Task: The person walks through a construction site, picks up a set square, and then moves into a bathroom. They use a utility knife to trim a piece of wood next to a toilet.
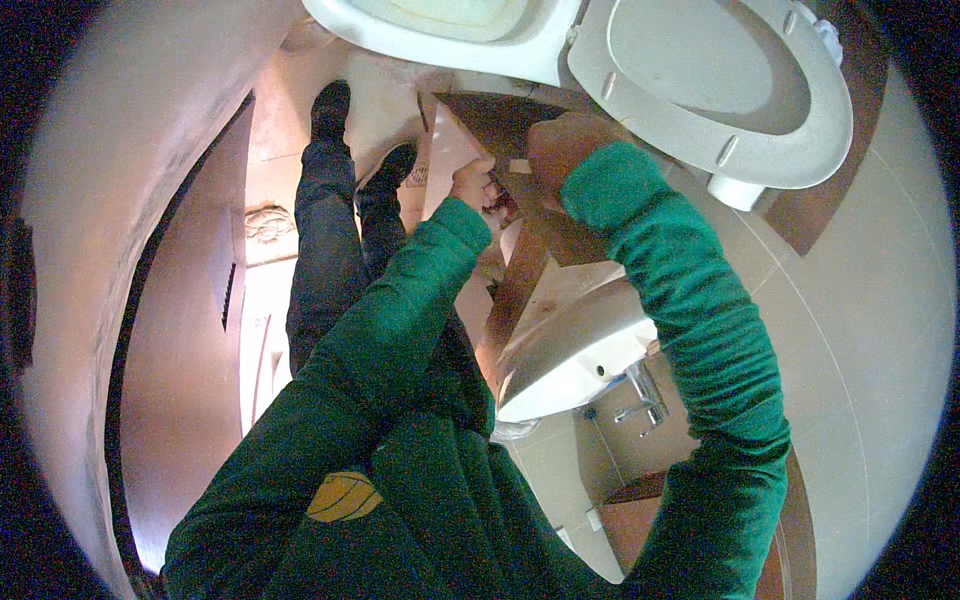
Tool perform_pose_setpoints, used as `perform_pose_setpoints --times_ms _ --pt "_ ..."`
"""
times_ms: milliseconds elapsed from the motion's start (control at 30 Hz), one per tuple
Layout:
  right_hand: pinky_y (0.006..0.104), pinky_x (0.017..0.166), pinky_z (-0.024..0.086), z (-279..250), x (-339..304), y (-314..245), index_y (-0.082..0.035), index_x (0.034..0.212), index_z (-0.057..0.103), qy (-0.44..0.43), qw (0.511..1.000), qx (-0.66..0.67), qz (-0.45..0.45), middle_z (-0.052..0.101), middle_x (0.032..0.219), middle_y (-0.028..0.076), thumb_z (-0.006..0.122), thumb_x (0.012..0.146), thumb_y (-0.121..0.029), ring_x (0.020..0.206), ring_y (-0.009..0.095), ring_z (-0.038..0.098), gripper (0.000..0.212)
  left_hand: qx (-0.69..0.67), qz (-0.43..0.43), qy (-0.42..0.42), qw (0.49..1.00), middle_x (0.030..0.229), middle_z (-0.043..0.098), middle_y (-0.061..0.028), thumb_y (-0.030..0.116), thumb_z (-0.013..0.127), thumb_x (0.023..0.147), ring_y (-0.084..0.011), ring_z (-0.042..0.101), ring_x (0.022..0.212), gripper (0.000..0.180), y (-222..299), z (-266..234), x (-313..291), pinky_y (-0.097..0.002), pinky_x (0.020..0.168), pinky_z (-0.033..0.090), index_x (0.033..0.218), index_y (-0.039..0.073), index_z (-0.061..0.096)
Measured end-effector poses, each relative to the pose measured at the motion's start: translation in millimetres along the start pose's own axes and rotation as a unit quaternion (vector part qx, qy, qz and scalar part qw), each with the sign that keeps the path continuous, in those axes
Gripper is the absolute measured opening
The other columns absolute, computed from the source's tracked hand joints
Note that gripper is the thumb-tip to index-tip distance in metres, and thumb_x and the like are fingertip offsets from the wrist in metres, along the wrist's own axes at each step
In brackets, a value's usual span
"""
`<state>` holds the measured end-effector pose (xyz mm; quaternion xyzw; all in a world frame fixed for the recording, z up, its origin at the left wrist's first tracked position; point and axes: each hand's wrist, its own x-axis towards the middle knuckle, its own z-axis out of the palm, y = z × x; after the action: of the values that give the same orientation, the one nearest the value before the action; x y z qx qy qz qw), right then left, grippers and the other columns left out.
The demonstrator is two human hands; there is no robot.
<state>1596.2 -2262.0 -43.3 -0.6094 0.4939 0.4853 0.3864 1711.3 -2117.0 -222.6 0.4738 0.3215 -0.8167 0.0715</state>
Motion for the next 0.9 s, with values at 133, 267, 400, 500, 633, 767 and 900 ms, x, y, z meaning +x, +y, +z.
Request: perform_pose_setpoints --times_ms 133,267,400,500,633,767,900 --pt "0.0491 0.084 0.056 8.3 -1.4 0.9 -0.022 0.11 0.074 0.028 0.999 0.023 -0.003 0.067 0.103 0.012 0.068 0.079 -0.017 0.099 0.034 0.067 0.032 0.014 0.034 0.019 0.999 0.08 0.062 -0.0048 0.031 0.06 0.089 -0.0244 0.063 0.071 0.016 -6.4 1.0 -2.1 -0.041 0.062 0.054 0.093 0.016 0.058" --pt "0.0472 0.088 0.055 29.6 13.6 -2.8 -0.022 0.111 0.073 0.008 1.0 0.027 -0.013 0.067 0.105 0.011 0.071 0.077 -0.016 0.106 0.033 0.065 0.035 -0.055 0.05 -0.004 0.997 0.079 0.062 -0.0049 0.029 0.056 0.092 -0.0221 0.063 0.07 0.014 -22.0 -18.0 21.5 -0.0407 0.06 0.055 0.094 0.016 0.059" --pt "0.0455 0.09 0.054 28.8 3.9 -0.3 -0.022 0.112 0.073 0.041 0.999 0.028 -0.016 0.068 0.104 0.01 0.07 0.078 -0.019 0.105 0.033 0.065 0.035 0.047 0.013 -0.006 0.999 0.082 0.064 -0.0061 0.028 0.055 0.093 -0.024 0.064 0.074 0.018 -13.5 -28.9 23.8 -0.0425 0.066 0.058 0.098 0.012 0.06" --pt "0.0451 0.091 0.054 2.8 -11.6 -1.6 -0.022 0.112 0.073 -0.019 0.999 0.035 0.038 0.068 0.104 0.01 0.069 0.08 -0.022 0.104 0.032 0.065 0.032 -0.034 0.016 -0.007 0.999 0.085 0.065 -0.0063 0.027 0.059 0.091 -0.0251 0.065 0.078 0.02 -11.2 0.4 -14.0 -0.0444 0.071 0.059 0.101 0.01 0.061" --pt "0.0451 0.092 0.054 -12.4 -25.3 -2.5 -0.022 0.112 0.073 -0.026 0.998 0.017 0.053 0.067 0.105 0.011 0.067 0.082 -0.023 0.104 0.032 0.065 0.03 -0.057 0.006 0.014 0.998 0.089 0.067 -0.0063 0.028 0.064 0.088 -0.0261 0.066 0.082 0.022 -11.0 8.5 -22.7 -0.0453 0.074 0.059 0.102 0.011 0.061" --pt "0.0457 0.09 0.054 6.0 -33.5 3.1 -0.021 0.111 0.073 0.062 0.997 0.041 0.034 0.067 0.102 0.012 0.065 0.083 -0.021 0.101 0.034 0.066 0.029 -0.017 0.022 0.016 0.999 0.092 0.069 -0.0072 0.031 0.063 0.088 -0.0269 0.065 0.08 0.024 -17.4 0.4 -14.8 -0.045 0.073 0.058 0.103 0.012 0.061" --pt "0.0461 0.088 0.055 14.3 -25.8 6.5 -0.02 0.109 0.074 0.031 0.998 0.045 0.008 0.068 0.1 0.012 0.067 0.081 -0.021 0.098 0.035 0.066 0.029 0.01 0.04 0.0 0.999 0.09 0.069 -0.0079 0.033 0.061 0.09 -0.0259 0.064 0.076 0.025 -22.5 -13.9 9.6 -0.0437 0.067 0.057 0.104 0.012 0.061"
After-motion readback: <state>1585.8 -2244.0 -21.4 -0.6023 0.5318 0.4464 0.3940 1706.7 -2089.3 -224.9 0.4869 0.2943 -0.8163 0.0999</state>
